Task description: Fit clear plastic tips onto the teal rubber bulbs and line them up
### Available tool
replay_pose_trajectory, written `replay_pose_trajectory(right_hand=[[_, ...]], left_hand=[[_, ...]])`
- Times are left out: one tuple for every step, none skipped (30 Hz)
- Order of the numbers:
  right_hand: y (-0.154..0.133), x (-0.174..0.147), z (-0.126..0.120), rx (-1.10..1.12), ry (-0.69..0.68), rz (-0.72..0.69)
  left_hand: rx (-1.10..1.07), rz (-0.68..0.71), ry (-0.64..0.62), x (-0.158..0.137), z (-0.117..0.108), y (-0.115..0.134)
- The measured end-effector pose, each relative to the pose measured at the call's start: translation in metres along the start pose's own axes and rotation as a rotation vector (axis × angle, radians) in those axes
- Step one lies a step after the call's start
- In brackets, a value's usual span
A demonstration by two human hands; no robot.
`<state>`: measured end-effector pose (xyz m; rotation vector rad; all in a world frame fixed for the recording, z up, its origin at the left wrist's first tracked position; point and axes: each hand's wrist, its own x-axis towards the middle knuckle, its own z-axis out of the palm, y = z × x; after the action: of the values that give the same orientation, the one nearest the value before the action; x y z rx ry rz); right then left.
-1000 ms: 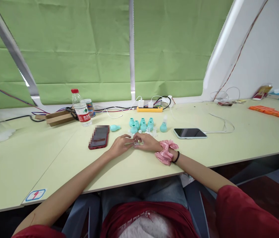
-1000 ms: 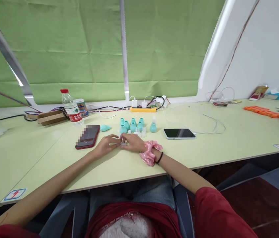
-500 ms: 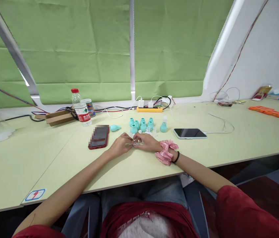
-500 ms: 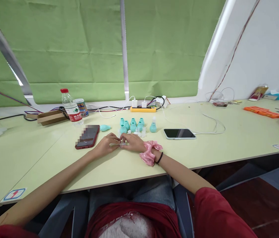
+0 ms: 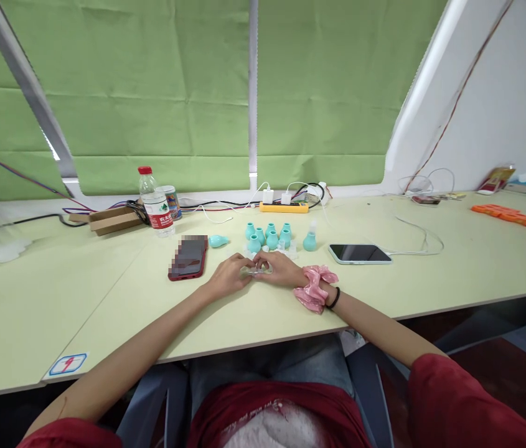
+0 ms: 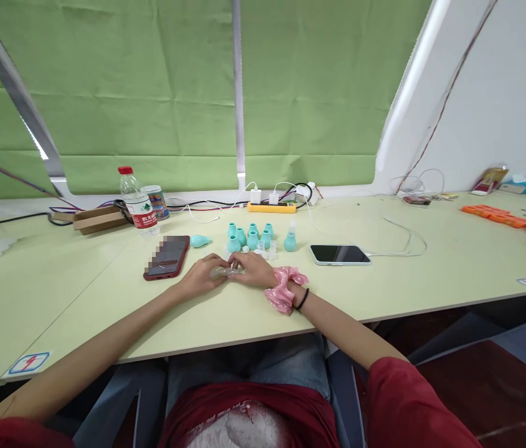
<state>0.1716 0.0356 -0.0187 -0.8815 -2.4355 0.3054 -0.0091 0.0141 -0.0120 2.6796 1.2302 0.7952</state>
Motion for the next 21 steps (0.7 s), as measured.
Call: replay_pose_trajectory(right_hand=[[0.0003,-0.0001,0.0002,0.000,0.003,0.002],[0.0006,-0.0002,0.0004,-0.002,0.006,0.002],[0.0008,-0.0004,0.0006,-0.004,0.009,0.002],[0.0009,-0.0006,0.0007,-0.008,0.012,0.001],[0.0009,-0.0008,0.0007,-0.012,0.015,-0.002],[0.0009,-0.0010,0.0005,-0.016,0.019,-0.006],[0.0007,-0.0011,0.0003,-0.022,0.023,-0.011],[0.0005,-0.0011,0.0001,-0.029,0.026,-0.020],[0.0004,-0.0011,-0.0002,-0.036,0.030,-0.031],[0.0004,-0.0010,-0.0004,-0.042,0.030,-0.042],[0.0004,-0.0009,-0.0005,-0.045,0.029,-0.052],[0.0006,-0.0009,-0.0006,-0.047,0.029,-0.059],[0.0009,-0.0008,-0.0005,-0.046,0.031,-0.062],[0.0012,-0.0009,-0.0003,-0.046,0.035,-0.063],[0.0014,-0.0009,-0.0001,-0.046,0.042,-0.062],[0.0017,-0.0010,0.0002,-0.047,0.048,-0.063],[0.0018,-0.0011,0.0005,-0.047,0.055,-0.064],[0.0018,-0.0012,0.0007,-0.046,0.058,-0.065],[0.0018,-0.0012,0.0009,-0.045,0.059,-0.066],[0.0017,-0.0013,0.0009,-0.042,0.059,-0.067],[0.0015,-0.0014,0.0008,-0.038,0.058,-0.067]], left_hand=[[-0.007,-0.012,0.008,0.0000,-0.0009,-0.0001],[-0.017,-0.020,0.015,0.0000,-0.0017,-0.0004],[-0.027,-0.026,0.021,0.0001,-0.0023,-0.0007],[-0.035,-0.033,0.024,0.0002,-0.0026,-0.0010],[-0.039,-0.042,0.026,0.0003,-0.0025,-0.0014],[-0.038,-0.052,0.023,0.0005,-0.0022,-0.0018],[-0.035,-0.063,0.020,0.0006,-0.0016,-0.0022],[-0.032,-0.075,0.018,0.0007,-0.0009,-0.0026],[-0.030,-0.083,0.016,0.0008,-0.0003,-0.0029],[-0.030,-0.088,0.015,0.0008,0.0003,-0.0032],[-0.033,-0.090,0.015,0.0008,0.0008,-0.0035],[-0.036,-0.092,0.018,0.0008,0.0011,-0.0039],[-0.039,-0.093,0.020,0.0008,0.0013,-0.0042],[-0.041,-0.095,0.022,0.0008,0.0013,-0.0046],[-0.043,-0.097,0.022,0.0008,0.0012,-0.0049],[-0.044,-0.097,0.021,0.0008,0.0011,-0.0053],[-0.045,-0.093,0.018,0.0008,0.0010,-0.0056],[-0.045,-0.088,0.015,0.0008,0.0010,-0.0058],[-0.044,-0.083,0.015,0.0007,0.0010,-0.0061],[-0.044,-0.077,0.013,0.0006,0.0011,-0.0062],[-0.045,-0.073,0.011,0.0005,0.0012,-0.0064]])
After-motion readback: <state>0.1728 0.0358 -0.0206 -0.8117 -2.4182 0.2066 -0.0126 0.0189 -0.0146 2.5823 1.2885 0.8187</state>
